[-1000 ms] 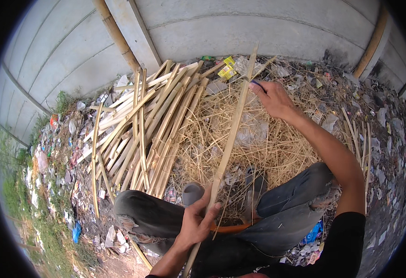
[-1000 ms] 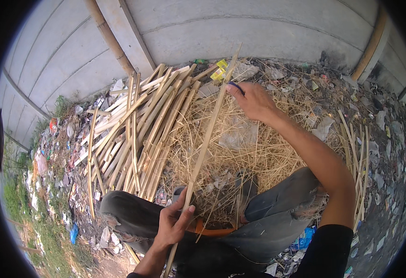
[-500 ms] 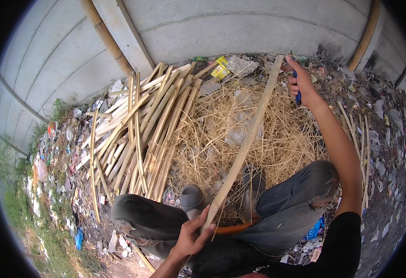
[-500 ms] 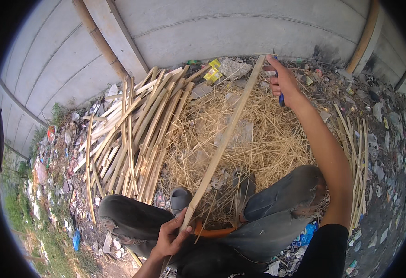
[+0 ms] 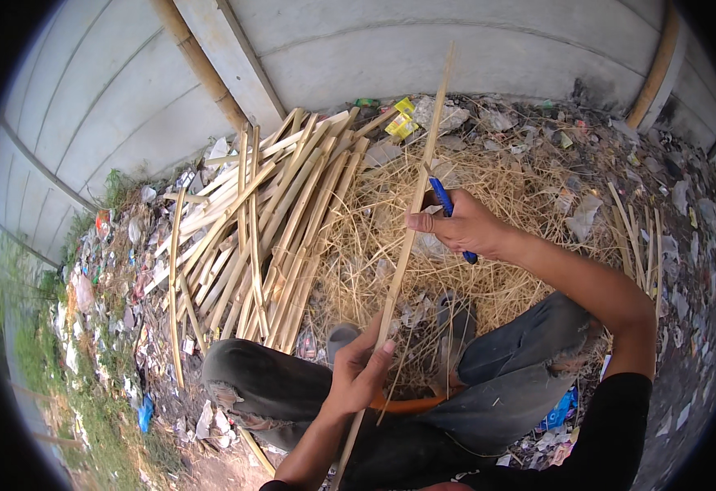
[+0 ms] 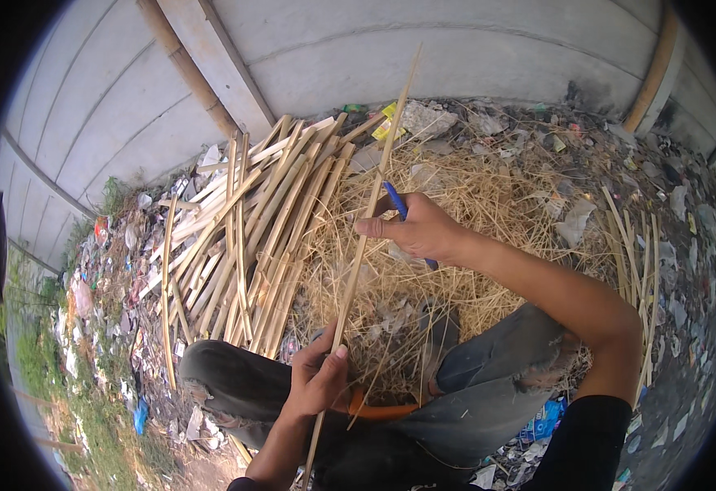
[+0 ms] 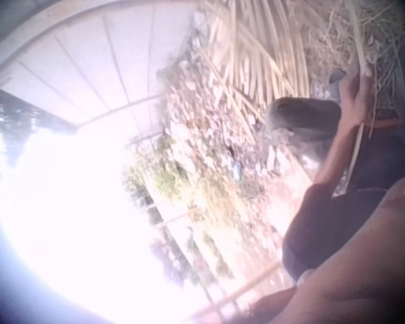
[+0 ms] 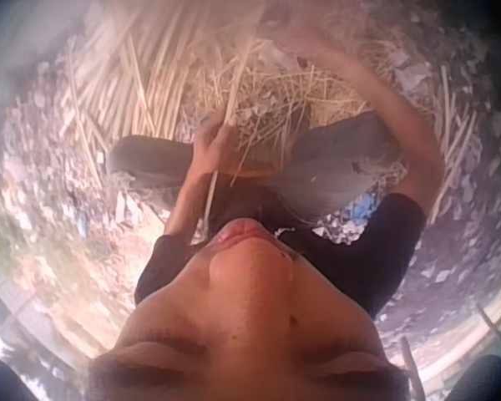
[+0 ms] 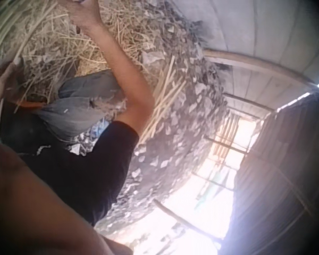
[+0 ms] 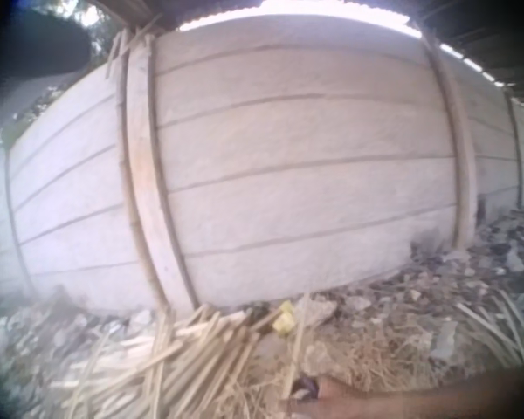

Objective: The person sits on the ground and uses a knife to split long bamboo poles into thin strips. They hold the bamboo vertically and repeatedly strike it with the knife to separate the material, then place the finished strips into a pile.

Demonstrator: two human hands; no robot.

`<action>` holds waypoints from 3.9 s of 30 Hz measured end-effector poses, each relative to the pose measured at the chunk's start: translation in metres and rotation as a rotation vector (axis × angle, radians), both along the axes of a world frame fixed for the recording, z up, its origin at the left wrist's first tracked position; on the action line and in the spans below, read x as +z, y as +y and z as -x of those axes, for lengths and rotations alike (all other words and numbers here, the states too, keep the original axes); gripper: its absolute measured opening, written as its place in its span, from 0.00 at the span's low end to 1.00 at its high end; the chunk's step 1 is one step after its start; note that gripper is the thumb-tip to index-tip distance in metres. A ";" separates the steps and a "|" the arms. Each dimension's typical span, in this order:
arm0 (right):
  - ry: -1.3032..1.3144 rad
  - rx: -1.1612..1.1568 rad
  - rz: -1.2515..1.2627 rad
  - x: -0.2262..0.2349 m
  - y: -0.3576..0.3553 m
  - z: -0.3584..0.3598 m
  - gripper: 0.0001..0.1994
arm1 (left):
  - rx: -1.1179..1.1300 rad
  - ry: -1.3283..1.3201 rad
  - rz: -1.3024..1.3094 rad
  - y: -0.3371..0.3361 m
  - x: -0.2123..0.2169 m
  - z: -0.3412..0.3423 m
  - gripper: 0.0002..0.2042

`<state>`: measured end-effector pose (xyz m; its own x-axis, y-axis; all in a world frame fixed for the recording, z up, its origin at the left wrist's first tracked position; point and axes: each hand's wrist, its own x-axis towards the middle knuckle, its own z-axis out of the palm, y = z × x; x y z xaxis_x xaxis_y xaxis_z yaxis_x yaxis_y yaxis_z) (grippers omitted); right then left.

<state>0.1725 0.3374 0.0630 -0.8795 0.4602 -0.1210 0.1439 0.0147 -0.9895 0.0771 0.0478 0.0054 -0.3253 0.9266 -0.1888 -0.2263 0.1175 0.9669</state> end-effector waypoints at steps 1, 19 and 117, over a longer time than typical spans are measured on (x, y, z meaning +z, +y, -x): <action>0.002 0.030 -0.096 -0.002 -0.008 0.003 0.21 | 0.000 -0.030 -0.003 0.007 0.002 0.002 0.26; 0.166 -0.418 0.165 0.001 0.045 0.000 0.16 | -0.229 -0.086 0.022 -0.033 -0.028 -0.007 0.27; -0.125 0.348 -1.179 0.036 -0.081 0.032 0.16 | 0.096 0.143 0.029 0.020 0.060 0.093 0.19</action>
<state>0.1405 0.2567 0.0989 -0.9892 0.0886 0.1170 0.0462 0.9445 -0.3252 -0.0159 0.0677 0.0653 -0.4373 0.8850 -0.1600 -0.0982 0.1299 0.9867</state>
